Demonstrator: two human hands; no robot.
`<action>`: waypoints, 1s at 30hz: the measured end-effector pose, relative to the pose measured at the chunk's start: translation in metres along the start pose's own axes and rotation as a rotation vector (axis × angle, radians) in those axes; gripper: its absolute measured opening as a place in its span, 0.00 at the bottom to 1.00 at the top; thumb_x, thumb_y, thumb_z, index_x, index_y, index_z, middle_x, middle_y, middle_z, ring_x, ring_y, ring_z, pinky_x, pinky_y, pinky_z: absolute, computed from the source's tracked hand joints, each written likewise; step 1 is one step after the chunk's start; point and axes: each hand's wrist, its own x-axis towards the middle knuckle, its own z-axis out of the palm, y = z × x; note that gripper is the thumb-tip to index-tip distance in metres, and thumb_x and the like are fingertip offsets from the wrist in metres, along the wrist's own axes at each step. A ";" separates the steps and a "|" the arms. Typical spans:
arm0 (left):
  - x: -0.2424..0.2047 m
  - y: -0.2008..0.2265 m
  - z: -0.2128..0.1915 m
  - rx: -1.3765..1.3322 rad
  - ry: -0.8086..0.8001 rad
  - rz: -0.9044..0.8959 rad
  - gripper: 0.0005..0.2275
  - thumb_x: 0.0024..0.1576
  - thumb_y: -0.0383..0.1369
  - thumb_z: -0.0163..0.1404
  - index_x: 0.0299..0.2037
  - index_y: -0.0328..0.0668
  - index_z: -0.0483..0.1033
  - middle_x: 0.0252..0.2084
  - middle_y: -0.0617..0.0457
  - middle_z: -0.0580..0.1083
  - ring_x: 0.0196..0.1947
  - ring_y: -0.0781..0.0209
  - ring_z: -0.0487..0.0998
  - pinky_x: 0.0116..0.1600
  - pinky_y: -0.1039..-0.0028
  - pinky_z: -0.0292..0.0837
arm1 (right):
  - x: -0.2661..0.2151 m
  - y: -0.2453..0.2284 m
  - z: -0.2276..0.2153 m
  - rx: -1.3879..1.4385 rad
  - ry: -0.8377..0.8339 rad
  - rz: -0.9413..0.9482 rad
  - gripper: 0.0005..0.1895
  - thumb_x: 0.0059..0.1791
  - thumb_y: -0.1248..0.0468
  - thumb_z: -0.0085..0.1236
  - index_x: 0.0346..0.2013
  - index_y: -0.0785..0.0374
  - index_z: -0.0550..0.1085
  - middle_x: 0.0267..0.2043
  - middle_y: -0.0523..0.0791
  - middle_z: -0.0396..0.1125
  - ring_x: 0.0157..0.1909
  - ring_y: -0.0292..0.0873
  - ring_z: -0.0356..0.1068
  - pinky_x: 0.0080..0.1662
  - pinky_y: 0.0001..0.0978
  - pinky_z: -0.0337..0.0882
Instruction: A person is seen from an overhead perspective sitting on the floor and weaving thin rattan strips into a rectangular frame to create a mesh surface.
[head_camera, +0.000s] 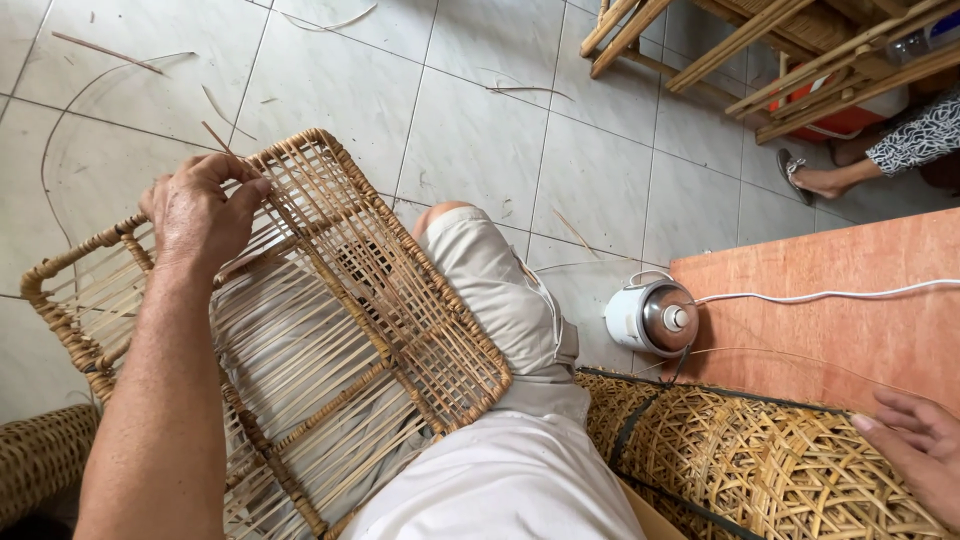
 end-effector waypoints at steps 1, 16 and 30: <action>0.000 0.000 0.001 -0.005 0.006 0.000 0.08 0.64 0.43 0.59 0.40 0.52 0.83 0.59 0.50 0.76 0.58 0.42 0.64 0.59 0.45 0.58 | -0.005 -0.018 0.003 -0.032 -0.028 0.032 0.34 0.52 0.74 0.56 0.72 0.77 0.60 0.64 0.75 0.57 0.62 0.76 0.64 0.56 0.71 0.71; 0.001 0.000 -0.002 0.030 -0.030 -0.016 0.10 0.66 0.45 0.59 0.43 0.51 0.82 0.44 0.48 0.78 0.58 0.40 0.66 0.58 0.43 0.64 | -0.022 -0.168 0.133 -0.575 -0.490 -0.155 0.34 0.49 0.44 0.56 0.70 0.37 0.66 0.61 0.40 0.71 0.53 0.41 0.77 0.51 0.39 0.81; -0.016 0.022 -0.019 -0.238 0.172 0.313 0.04 0.68 0.26 0.60 0.42 0.38 0.78 0.45 0.47 0.74 0.41 0.57 0.70 0.41 0.67 0.72 | -0.052 -0.250 0.209 -0.031 -0.646 -0.942 0.19 0.51 0.60 0.53 0.57 0.58 0.74 0.51 0.47 0.76 0.46 0.42 0.77 0.49 0.37 0.79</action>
